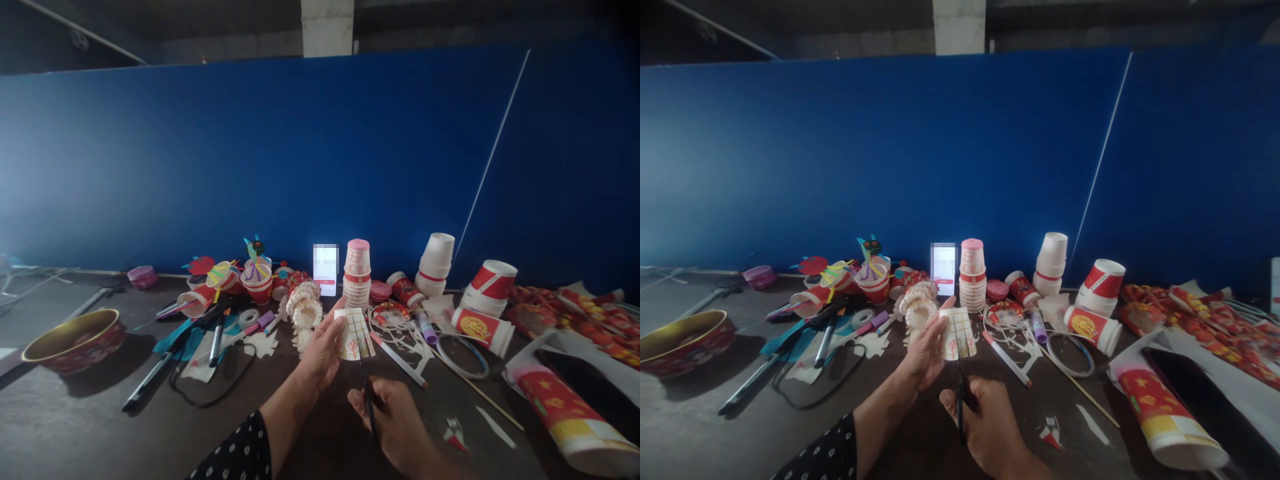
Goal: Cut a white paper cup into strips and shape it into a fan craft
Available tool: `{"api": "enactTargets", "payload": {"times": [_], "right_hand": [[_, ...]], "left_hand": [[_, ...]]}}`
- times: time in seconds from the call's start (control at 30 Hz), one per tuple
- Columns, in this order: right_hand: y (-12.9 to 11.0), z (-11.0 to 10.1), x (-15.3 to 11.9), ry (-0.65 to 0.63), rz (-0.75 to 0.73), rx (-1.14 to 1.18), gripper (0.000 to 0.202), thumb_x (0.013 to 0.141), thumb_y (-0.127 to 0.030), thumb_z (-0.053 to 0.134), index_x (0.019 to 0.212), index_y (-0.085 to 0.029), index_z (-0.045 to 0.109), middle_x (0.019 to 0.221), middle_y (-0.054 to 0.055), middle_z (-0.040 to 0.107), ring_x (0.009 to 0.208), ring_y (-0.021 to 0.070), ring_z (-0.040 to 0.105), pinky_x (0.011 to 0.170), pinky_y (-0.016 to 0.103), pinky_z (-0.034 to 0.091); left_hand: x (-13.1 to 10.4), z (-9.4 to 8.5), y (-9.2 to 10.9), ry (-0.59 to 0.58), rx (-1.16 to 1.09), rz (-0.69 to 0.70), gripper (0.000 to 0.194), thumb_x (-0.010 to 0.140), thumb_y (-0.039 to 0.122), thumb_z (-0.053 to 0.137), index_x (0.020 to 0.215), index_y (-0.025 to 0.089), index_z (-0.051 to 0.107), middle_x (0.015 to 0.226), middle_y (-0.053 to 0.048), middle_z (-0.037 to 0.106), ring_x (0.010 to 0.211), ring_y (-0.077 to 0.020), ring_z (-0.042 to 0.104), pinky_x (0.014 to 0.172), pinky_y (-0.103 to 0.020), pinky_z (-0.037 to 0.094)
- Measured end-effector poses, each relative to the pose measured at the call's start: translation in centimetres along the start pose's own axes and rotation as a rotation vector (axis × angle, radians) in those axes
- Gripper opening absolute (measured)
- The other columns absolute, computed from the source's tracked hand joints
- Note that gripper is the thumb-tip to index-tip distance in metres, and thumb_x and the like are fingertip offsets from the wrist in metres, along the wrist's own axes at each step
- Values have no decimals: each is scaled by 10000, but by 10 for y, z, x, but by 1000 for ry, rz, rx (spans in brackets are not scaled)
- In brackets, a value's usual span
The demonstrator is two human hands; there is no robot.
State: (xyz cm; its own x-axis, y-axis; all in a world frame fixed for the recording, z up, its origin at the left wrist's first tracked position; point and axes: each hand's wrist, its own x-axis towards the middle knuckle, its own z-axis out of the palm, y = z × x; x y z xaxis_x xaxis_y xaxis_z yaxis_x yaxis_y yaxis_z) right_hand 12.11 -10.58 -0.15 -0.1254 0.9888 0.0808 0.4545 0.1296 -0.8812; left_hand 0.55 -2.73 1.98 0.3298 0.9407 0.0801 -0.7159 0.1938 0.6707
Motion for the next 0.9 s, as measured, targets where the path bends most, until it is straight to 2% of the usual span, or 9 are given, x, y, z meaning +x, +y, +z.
{"api": "enactTargets", "payload": {"times": [0.3,0.9], "right_hand": [[5,1,1,10,-37,29,437,786,-512,512,536,-191,353,492,-57,309,469,79,307,421,206,224],[0,-2,0,14,-42,5,464,781,-563,494,535,-182,401,480,-40,391,467,89,361,433,215,247]], "left_hand": [[0,1,-1,18,-1,6,626,783,252,617,1351,186,362,1132,-101,618,1005,-234,589,883,-341,451],[1,3,1,26,-1,25,562,810,254,582,1334,193,389,1168,-104,597,1042,-248,571,902,-366,451]]}}
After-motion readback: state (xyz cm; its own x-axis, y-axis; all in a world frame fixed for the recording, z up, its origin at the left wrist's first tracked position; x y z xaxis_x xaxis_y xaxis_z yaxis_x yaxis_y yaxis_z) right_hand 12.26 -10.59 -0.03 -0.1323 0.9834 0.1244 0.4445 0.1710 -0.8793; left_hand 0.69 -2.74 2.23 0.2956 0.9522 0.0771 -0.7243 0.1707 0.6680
